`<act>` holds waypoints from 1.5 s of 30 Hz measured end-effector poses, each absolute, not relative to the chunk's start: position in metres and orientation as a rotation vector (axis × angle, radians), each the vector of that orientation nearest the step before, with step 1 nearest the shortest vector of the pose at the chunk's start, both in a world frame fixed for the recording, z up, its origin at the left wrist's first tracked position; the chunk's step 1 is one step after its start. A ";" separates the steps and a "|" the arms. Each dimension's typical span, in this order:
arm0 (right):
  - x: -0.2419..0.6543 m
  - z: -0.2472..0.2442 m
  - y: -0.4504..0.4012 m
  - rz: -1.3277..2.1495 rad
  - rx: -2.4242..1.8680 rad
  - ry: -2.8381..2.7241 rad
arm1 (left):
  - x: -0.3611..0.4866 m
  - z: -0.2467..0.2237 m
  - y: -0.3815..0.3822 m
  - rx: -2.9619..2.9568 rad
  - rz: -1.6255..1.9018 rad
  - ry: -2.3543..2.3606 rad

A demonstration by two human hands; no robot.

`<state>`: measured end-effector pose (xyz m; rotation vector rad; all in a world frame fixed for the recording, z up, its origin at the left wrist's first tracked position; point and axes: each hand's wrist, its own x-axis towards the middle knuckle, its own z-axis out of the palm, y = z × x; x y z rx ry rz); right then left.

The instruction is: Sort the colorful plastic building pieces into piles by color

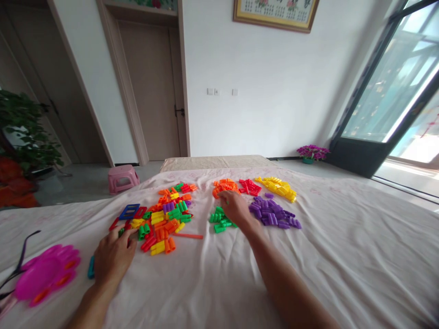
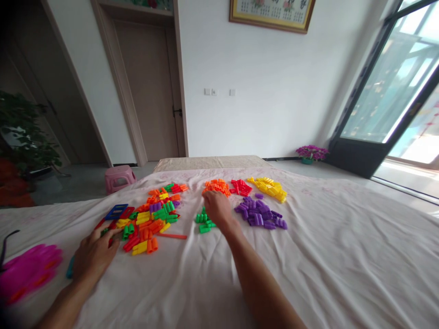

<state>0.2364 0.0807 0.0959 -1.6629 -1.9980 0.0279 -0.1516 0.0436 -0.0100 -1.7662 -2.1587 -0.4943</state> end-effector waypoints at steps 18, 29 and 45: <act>0.140 0.014 0.078 0.042 -1.290 -2.455 | -0.155 -0.013 0.046 -1.779 -0.513 -2.186; 0.140 0.007 0.082 0.242 -1.326 -2.230 | -0.157 -0.018 0.048 -1.765 -0.519 -2.168; 0.248 0.069 0.113 0.051 -1.727 -1.658 | -0.153 -0.013 0.045 -1.754 -0.508 -2.160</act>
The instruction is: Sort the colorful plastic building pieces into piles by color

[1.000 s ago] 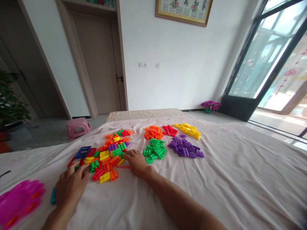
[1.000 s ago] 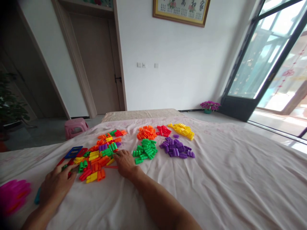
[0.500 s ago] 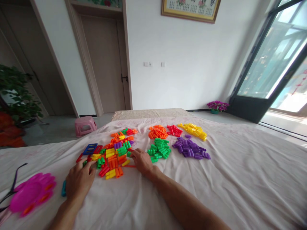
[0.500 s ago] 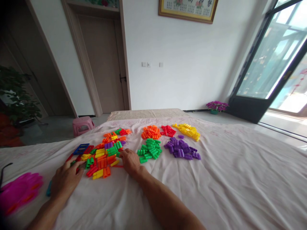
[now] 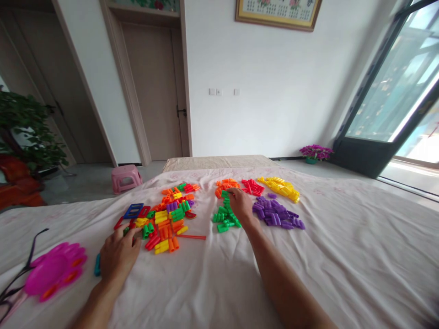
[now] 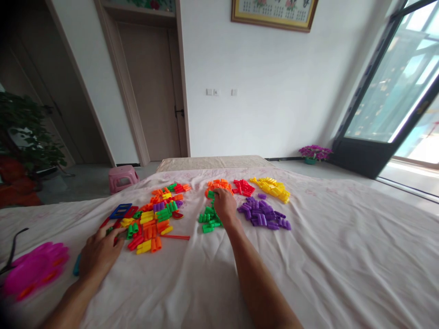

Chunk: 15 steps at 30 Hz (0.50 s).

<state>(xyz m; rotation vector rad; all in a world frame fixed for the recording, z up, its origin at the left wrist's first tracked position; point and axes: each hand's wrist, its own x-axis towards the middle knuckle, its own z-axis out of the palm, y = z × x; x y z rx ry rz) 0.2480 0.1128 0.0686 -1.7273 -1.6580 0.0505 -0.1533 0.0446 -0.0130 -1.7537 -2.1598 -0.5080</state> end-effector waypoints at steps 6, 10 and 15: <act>0.279 0.076 0.112 0.050 -1.959 -1.569 | -0.157 -0.018 0.047 -1.759 -0.491 -2.143; 0.284 0.074 0.113 0.043 -1.977 -1.537 | -0.156 -0.016 0.046 -1.762 -0.501 -2.135; 0.270 0.070 0.116 0.013 -1.776 -1.562 | -0.153 -0.013 0.044 -1.769 -0.527 -2.135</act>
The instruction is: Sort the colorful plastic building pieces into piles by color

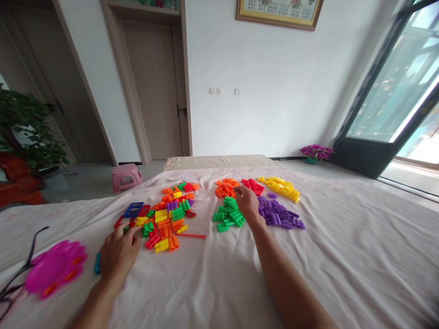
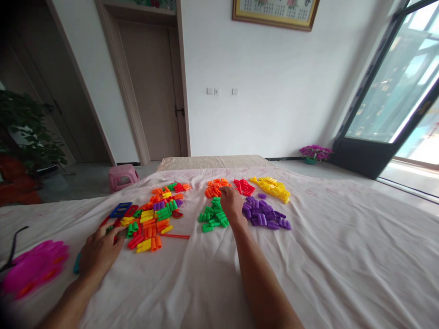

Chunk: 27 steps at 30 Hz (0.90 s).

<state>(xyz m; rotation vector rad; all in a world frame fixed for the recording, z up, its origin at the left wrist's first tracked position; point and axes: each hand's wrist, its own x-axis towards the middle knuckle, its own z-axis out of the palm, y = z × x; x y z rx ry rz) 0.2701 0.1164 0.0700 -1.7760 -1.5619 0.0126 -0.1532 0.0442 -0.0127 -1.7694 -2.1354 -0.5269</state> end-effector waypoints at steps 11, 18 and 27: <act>0.164 0.034 0.081 0.158 -1.157 -2.188 | -0.151 -0.008 0.045 -1.764 -0.524 -2.199; 0.132 0.009 0.067 0.173 -0.901 -2.430 | -0.151 -0.008 0.044 -1.769 -0.541 -2.205; 0.124 0.010 0.070 0.193 -1.018 -2.378 | -0.151 -0.010 0.045 -1.769 -0.536 -2.175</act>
